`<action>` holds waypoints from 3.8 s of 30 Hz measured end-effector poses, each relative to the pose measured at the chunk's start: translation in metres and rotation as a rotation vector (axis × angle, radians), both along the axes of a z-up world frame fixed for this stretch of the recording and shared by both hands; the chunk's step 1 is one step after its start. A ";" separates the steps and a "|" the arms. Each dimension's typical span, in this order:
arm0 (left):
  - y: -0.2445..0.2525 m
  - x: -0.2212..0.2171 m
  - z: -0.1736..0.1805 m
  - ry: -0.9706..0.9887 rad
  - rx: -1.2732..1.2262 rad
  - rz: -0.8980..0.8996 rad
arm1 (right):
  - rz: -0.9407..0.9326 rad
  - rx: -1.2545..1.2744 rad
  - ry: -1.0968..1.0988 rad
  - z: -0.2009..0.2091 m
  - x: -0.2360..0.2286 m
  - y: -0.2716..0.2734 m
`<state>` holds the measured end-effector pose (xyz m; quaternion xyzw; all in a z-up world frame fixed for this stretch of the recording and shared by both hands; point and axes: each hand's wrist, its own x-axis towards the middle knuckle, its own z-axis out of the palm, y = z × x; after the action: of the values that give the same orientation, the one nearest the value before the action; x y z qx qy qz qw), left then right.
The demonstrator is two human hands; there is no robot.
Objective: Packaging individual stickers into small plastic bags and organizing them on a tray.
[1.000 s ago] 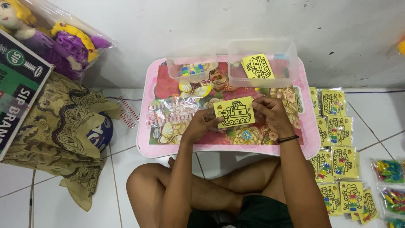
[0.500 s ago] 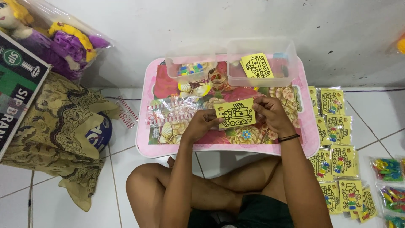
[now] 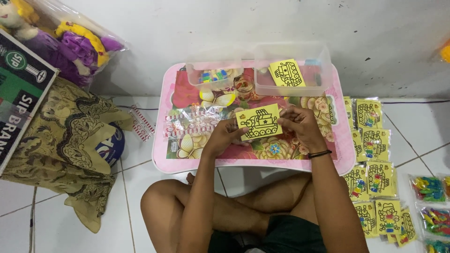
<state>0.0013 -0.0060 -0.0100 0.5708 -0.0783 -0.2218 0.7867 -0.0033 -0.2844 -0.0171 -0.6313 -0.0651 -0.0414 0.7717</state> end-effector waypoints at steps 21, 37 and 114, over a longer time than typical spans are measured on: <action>-0.003 -0.010 0.036 -0.043 0.035 0.043 | 0.045 -0.139 0.013 0.024 -0.007 0.014; -0.001 -0.005 0.018 -0.081 0.130 0.039 | 0.006 0.163 0.051 0.004 -0.002 -0.003; 0.052 -0.007 -0.005 0.035 -0.196 0.160 | 0.111 -0.731 -0.267 0.140 0.140 0.092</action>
<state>-0.0054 0.0461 -0.0151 0.4916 -0.0398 -0.1596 0.8552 0.1368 -0.1924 0.1232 -0.8492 -0.2094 -0.0551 0.4816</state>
